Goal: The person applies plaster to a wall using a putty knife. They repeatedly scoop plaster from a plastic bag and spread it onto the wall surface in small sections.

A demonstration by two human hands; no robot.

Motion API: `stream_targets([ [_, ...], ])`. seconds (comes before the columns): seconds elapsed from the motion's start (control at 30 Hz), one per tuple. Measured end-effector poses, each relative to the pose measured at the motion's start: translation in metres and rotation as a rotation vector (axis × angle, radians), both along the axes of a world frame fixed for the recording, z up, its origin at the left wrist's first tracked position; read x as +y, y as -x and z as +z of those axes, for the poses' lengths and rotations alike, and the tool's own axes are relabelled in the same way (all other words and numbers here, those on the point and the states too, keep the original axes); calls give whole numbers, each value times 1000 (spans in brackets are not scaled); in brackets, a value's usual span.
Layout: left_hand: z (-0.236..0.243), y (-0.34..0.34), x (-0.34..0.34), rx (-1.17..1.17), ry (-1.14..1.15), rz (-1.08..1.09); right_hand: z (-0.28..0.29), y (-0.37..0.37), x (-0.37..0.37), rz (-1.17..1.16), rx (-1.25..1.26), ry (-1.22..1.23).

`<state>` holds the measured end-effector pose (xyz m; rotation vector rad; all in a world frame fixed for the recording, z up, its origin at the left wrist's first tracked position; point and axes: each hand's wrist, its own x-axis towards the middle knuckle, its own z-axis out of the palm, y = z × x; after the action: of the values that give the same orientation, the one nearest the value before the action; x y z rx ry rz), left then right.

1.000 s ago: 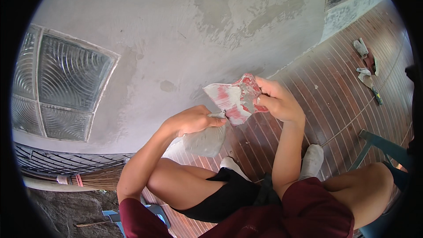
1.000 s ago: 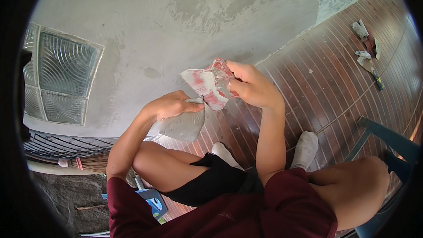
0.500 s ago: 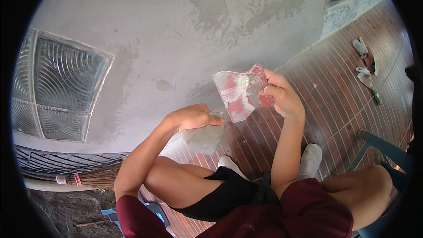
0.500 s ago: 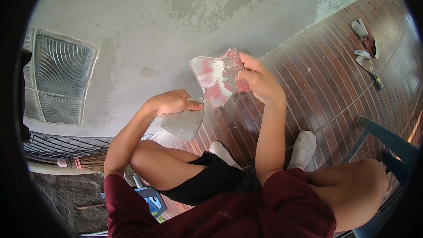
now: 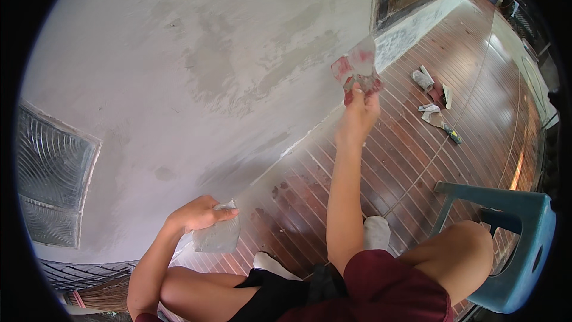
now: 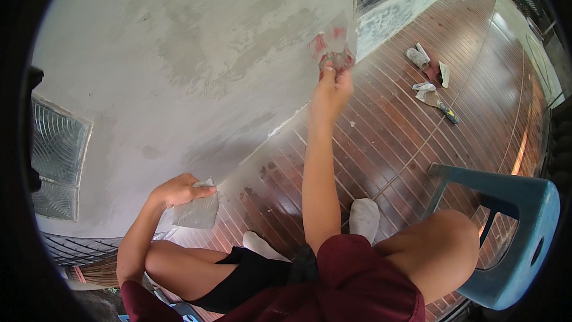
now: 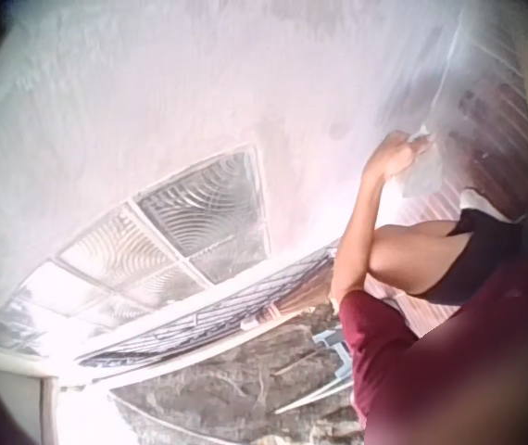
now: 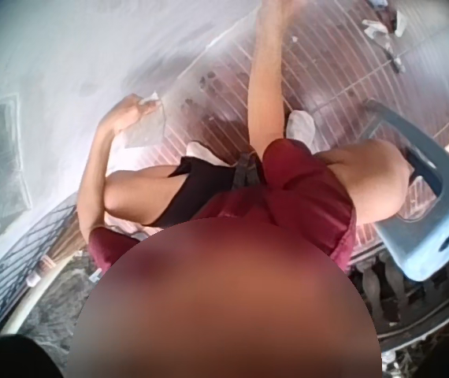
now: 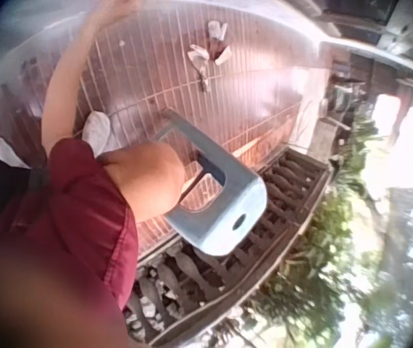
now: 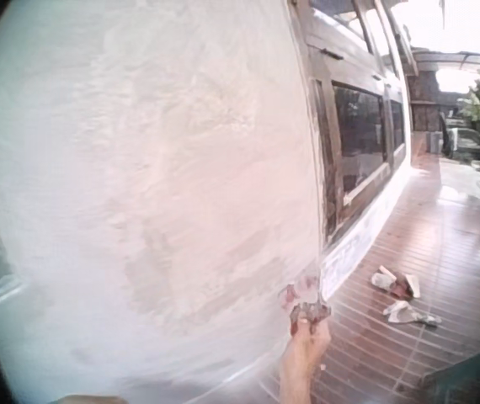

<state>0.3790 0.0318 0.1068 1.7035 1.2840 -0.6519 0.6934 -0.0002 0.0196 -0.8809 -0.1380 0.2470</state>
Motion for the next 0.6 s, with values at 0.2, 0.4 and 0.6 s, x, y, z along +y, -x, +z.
stream_targets([
  [0.2,-4,7,2,3,-17,-25,-7,10,31,-193,-549,358],
  [0.4,-5,10,3,21,-20,-39,-10,30,50,-231,-611,328],
  [0.6,-8,16,1,23,-34,-64,-12,38,62,-207,-669,370],
])
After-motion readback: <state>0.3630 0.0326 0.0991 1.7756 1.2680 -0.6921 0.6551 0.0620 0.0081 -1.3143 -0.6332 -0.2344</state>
